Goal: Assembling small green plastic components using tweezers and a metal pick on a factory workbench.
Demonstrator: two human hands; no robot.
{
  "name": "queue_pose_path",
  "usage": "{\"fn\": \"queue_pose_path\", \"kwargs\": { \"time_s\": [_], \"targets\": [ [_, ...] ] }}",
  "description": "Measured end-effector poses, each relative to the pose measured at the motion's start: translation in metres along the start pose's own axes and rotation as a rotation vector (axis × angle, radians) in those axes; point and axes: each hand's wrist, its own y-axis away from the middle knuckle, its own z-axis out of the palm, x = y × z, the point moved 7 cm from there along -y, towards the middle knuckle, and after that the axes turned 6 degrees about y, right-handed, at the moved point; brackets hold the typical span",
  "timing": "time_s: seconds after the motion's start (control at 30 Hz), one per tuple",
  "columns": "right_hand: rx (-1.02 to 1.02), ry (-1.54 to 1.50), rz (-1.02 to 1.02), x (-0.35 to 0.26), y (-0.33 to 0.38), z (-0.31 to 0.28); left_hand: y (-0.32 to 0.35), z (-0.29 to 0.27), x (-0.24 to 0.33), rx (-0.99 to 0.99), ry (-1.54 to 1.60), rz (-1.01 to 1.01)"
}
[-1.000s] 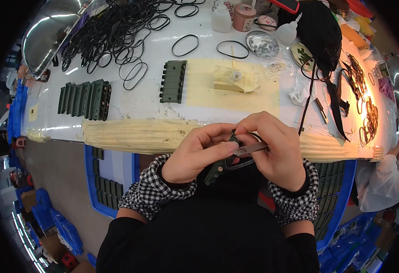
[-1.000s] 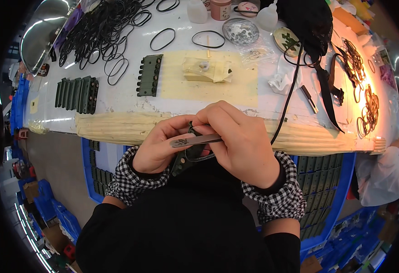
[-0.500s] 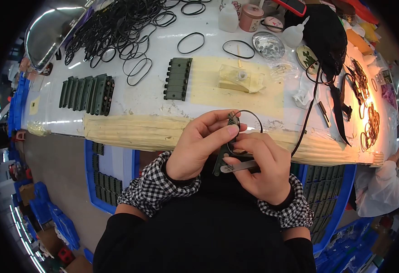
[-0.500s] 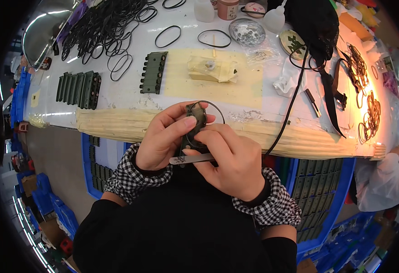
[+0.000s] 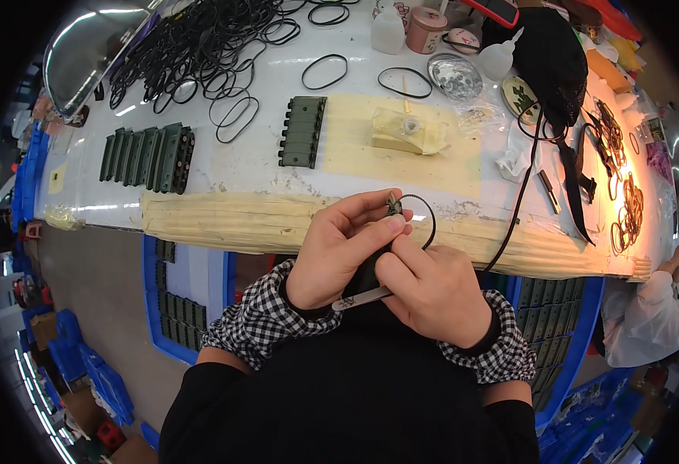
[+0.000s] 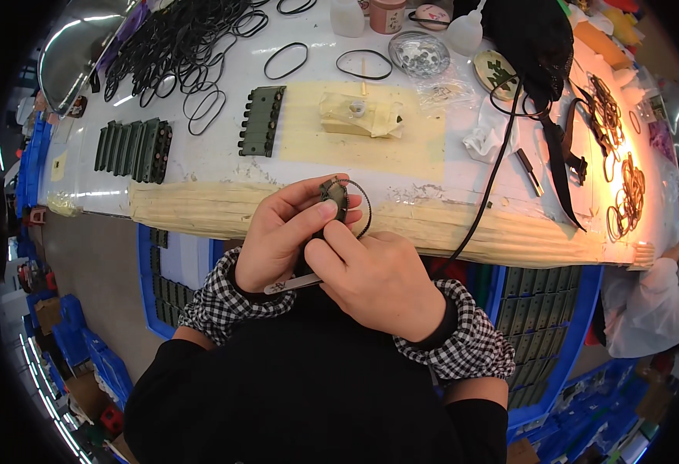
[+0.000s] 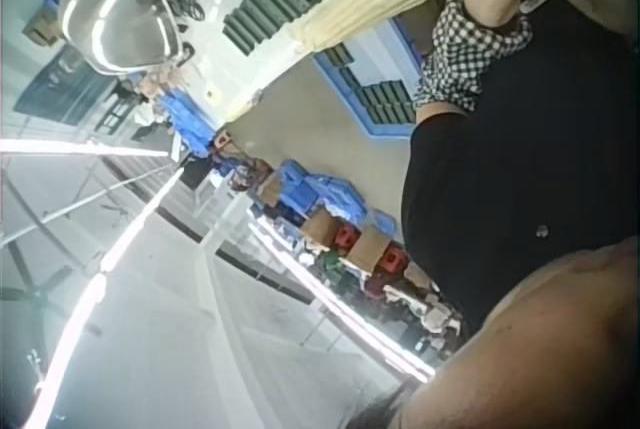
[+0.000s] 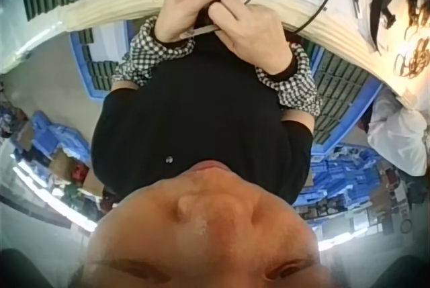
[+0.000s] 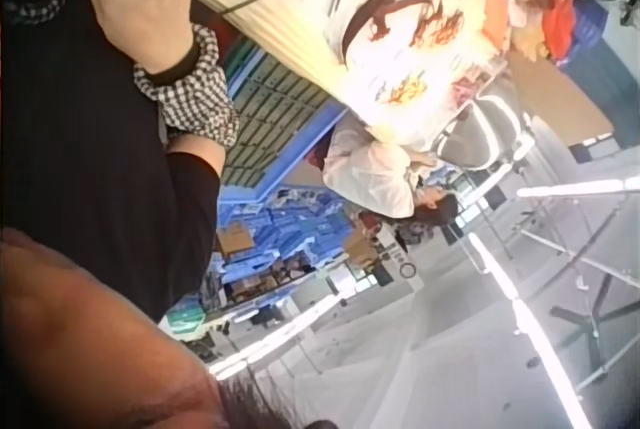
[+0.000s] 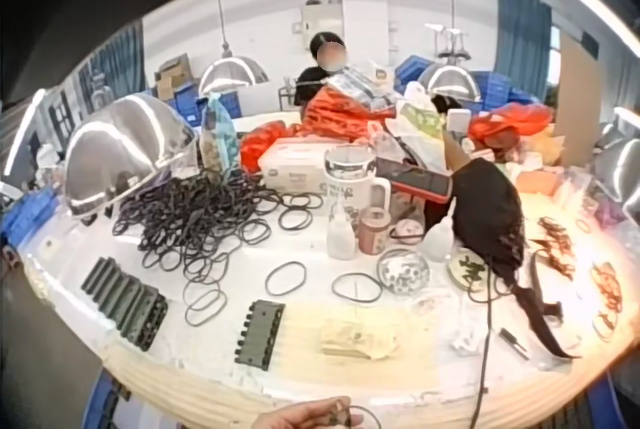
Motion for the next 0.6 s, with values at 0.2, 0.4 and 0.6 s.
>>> {"fn": "queue_pose_path", "kwargs": {
  "time_s": [0.2,0.4,0.6],
  "targets": [
    [-0.022,0.014,-0.037,-0.001,0.001,0.002,0.000,0.000,-0.001,-0.019,0.030,-0.023],
    [0.279,-0.148,0.118,0.018,0.004,-0.023,-0.003,0.004,0.001,-0.086,0.021,-0.020],
    [0.303,-0.407,0.360,0.044,0.002,-0.037,0.004,0.017,0.004,-0.265,-0.042,-0.025]
  ]
}}
